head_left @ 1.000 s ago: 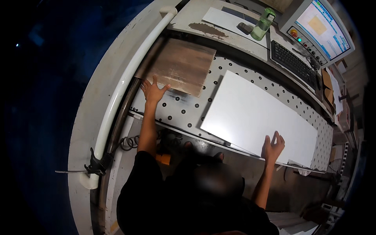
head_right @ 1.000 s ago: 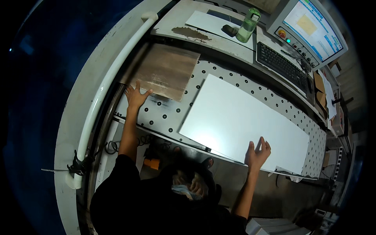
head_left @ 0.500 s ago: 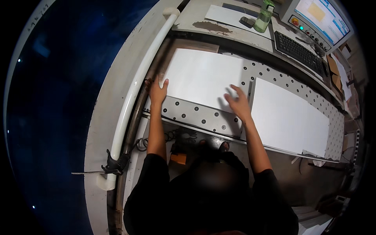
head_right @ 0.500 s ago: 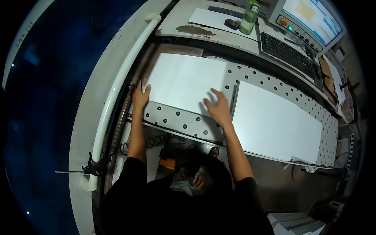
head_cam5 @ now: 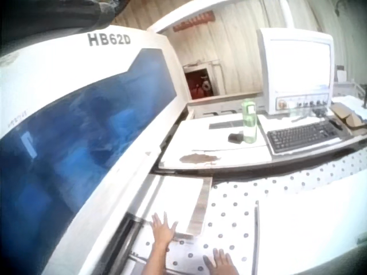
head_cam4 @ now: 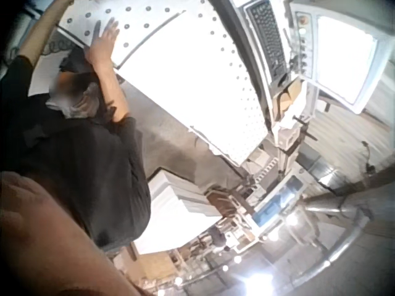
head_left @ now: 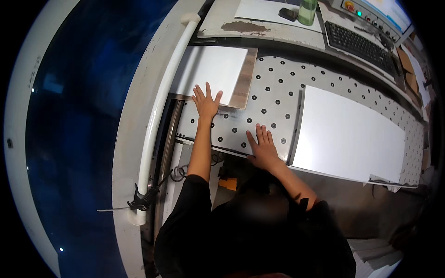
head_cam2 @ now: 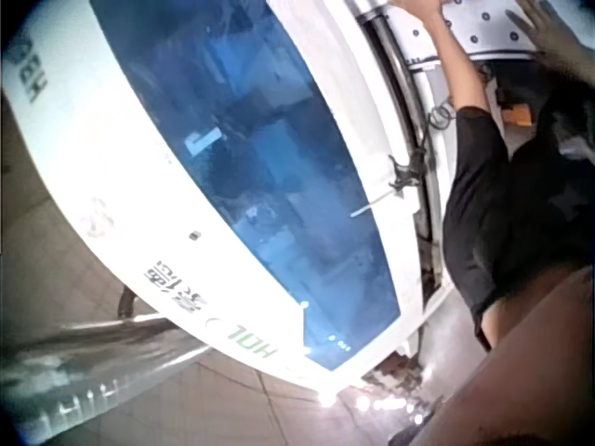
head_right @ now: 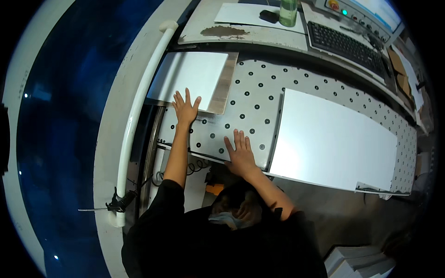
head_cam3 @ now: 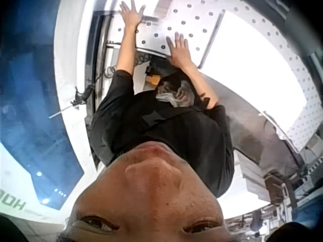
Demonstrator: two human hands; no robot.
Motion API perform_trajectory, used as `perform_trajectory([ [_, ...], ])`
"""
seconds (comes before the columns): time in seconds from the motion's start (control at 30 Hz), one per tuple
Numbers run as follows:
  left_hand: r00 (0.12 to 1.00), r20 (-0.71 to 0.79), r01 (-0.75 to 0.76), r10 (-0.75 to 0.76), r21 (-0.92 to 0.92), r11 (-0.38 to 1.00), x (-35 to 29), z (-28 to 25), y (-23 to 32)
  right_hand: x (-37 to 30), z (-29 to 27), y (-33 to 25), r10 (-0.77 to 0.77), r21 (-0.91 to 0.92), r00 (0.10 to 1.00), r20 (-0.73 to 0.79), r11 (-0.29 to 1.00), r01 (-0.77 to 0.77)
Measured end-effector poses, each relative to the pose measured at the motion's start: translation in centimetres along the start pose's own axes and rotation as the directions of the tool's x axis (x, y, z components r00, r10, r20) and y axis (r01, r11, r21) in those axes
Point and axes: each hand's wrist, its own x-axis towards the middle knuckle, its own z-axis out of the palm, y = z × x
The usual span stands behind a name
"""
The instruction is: The person places white rectangular panels onto a perforated metal workbench, aligns them, and uses a handheld tool to press or secure them. They repeatedly pick up panels, position them, and wipe the surface with a cloth, stacking finished panels to the side.
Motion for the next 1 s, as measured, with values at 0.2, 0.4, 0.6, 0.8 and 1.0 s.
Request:
perform_trajectory([
  [0.2,0.998,0.011,0.060,-0.060,0.054,0.997,3.6,1.0,-1.9,0.2,0.1,-0.2,0.011,-0.012,1.000,-0.023,1.000,-0.011],
  [0.4,0.997,-0.010,0.077,-0.076,0.138,0.987,6.4,0.4,-6.0,0.4,-0.7,-0.3,0.039,-0.007,0.995,0.096,0.999,-0.039],
  [0.6,0.999,-0.031,0.035,-0.030,0.171,0.985,7.9,0.3,-10.3,0.1,-0.1,-0.4,0.029,0.003,0.999,-0.017,1.000,-0.029],
  [0.8,0.997,-0.064,0.049,-0.041,0.137,0.989,8.3,0.4,-10.0,1.0,-1.3,-0.6,0.006,-0.096,0.996,0.091,0.995,0.002],
  [1.0,0.829,-0.301,0.474,-0.470,-0.066,0.878,5.2,3.2,-9.1,10.4,-5.5,0.8,0.001,-0.058,0.999,0.050,0.998,0.002],
])
